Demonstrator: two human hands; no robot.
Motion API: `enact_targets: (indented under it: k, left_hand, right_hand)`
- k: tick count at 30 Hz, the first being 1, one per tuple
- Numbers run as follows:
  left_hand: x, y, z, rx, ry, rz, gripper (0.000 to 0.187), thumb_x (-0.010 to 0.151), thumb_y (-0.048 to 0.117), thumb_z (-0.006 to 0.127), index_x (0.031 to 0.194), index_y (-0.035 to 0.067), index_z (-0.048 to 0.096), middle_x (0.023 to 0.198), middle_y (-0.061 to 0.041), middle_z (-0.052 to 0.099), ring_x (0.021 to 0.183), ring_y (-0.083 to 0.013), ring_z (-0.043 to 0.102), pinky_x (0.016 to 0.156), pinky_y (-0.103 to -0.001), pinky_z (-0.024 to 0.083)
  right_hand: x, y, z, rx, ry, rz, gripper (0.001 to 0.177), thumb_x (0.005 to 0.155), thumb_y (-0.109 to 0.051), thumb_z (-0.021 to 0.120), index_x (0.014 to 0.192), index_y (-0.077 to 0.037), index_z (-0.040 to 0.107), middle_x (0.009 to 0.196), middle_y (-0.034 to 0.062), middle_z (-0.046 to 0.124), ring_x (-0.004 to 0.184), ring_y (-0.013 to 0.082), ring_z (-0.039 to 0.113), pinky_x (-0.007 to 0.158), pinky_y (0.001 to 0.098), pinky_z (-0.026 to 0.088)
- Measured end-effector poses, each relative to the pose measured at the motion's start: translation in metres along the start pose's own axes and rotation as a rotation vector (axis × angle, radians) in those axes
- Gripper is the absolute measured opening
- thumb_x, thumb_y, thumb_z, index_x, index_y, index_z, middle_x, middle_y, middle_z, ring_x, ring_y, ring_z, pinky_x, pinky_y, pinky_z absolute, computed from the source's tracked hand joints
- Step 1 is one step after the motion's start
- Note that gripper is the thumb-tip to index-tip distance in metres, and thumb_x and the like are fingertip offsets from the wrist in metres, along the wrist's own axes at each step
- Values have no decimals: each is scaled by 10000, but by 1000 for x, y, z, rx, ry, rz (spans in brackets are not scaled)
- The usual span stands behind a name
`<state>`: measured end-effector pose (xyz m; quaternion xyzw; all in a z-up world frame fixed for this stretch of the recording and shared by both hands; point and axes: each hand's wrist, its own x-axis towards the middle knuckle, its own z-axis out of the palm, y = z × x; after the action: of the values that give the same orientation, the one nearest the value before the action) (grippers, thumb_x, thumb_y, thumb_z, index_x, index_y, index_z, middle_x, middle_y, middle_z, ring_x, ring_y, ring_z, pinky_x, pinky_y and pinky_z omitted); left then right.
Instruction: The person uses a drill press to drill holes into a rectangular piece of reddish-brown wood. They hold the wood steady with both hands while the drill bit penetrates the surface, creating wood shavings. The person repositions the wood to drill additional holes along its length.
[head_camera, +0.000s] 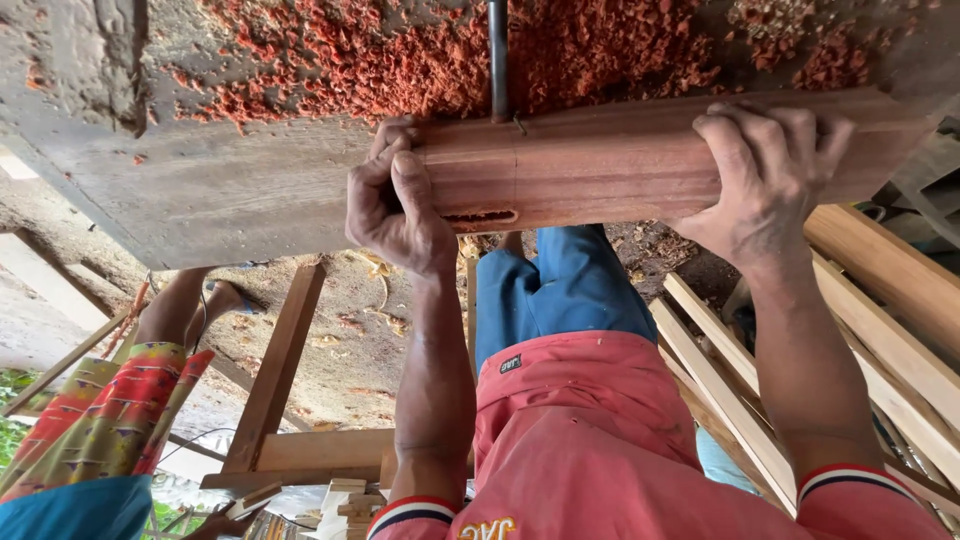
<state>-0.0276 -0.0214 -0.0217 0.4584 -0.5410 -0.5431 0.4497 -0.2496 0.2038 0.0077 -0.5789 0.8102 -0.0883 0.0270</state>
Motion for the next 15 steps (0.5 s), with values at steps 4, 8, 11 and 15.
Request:
enact_targets:
  k: [4,8,11,15]
  left_hand:
    - [0,6,-2,-68,-19,-17,148,1054,184,666,952,90,614,982,-122,704,1033,-276,706,988,-461,614]
    - [-13,8,-11,-100,-31,-82,136,1074,198,683,995,94,648,1081,-130,749,1107,-280,735,1072,-475,627]
    - [-27,10,-16,-112,2,-86,147,1065,193,684,971,87,646,1033,-124,737,1086,-280,716,1107,-508,596]
    - [-36,15,-22,-22,9,-68,153,1067,194,658,989,62,660,1031,-138,734,1103,-316,717,1076,-529,608]
  right_hand:
    - [2,-3,-5,33,10,-16,933,885,-958,637,1187,-92,808,1109,76,740,978,282,618,913,444,356]
    - [-15,-3,4,27,22,-13,975,846,-989,597,1189,-97,792,1104,71,761,977,262,615,915,437,367]
    - [-23,-8,5,34,36,-25,977,849,-988,552,1173,-101,801,1092,69,757,961,254,615,896,433,366]
    - [-30,-11,5,65,47,-41,818,931,-845,610,1177,-91,812,1096,74,735,975,263,610,887,441,353]
